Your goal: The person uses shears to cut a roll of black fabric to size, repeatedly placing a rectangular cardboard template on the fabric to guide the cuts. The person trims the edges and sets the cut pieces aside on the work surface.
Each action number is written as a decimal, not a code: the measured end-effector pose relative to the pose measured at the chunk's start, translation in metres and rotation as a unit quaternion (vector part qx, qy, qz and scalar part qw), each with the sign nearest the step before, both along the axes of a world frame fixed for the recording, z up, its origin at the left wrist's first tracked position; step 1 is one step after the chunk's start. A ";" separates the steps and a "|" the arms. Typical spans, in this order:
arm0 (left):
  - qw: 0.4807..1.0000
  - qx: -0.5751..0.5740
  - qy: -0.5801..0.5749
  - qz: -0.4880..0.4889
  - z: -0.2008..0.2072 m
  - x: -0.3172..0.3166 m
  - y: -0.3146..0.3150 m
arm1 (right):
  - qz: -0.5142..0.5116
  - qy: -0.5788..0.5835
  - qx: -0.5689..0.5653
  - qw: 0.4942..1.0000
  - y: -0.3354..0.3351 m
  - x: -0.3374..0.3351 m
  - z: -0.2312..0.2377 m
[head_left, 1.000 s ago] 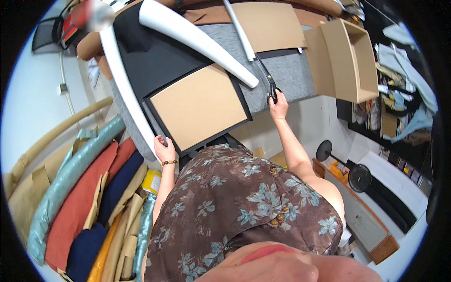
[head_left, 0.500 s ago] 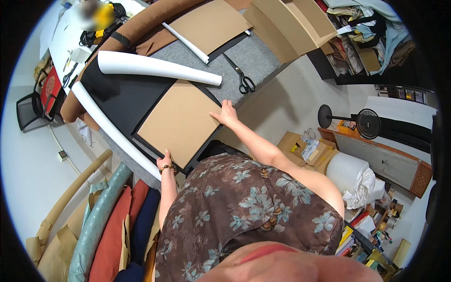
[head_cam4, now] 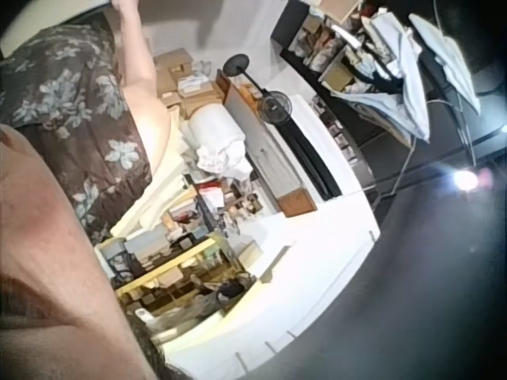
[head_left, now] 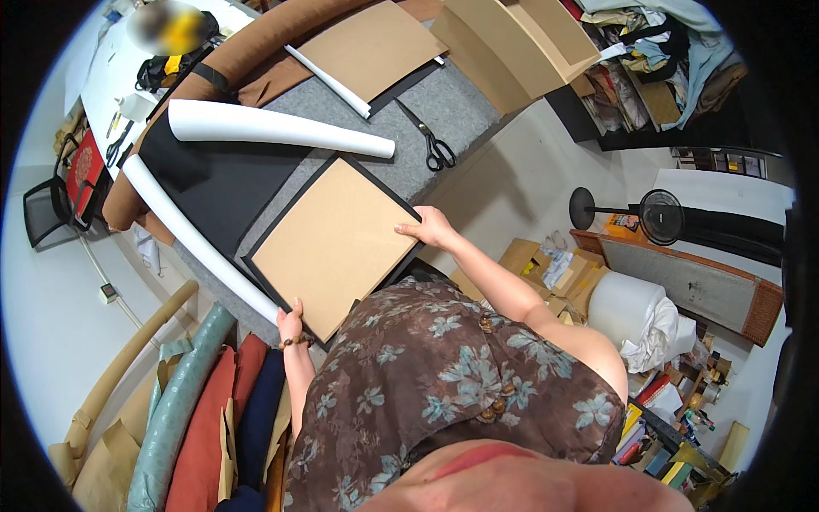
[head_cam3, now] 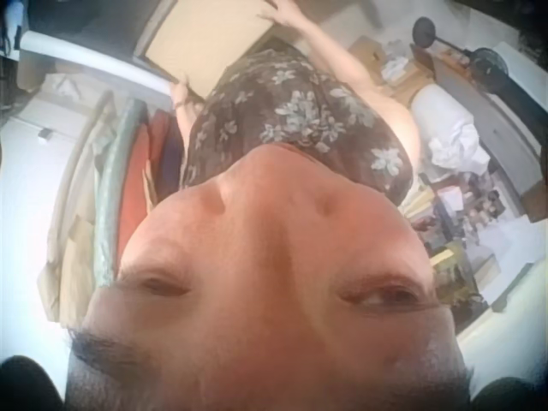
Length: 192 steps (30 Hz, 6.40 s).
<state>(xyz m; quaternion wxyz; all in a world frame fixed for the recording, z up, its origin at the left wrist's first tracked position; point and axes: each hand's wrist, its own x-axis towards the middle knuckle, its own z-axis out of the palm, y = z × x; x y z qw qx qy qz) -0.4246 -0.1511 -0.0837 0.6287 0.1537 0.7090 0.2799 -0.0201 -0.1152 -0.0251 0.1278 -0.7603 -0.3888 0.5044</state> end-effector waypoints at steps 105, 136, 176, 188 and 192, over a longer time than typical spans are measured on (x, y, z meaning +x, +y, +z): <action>0.839 -0.094 0.534 0.047 0.013 -0.039 0.128 | 0.260 -0.360 0.474 0.760 0.293 0.033 0.370; 0.798 0.290 0.516 -0.114 -0.028 -0.019 0.057 | -0.384 0.169 0.102 0.902 0.266 0.081 -0.052; 0.763 0.024 0.484 -0.427 0.042 0.161 0.133 | -0.360 0.440 0.175 0.804 0.083 0.038 0.197; 0.557 0.475 0.359 -0.579 0.017 0.225 0.116 | -0.332 0.781 0.015 0.529 0.100 -0.206 0.027; 0.635 0.402 0.299 -0.588 -0.014 0.233 0.091 | -0.382 0.680 0.034 0.624 0.076 -0.170 0.008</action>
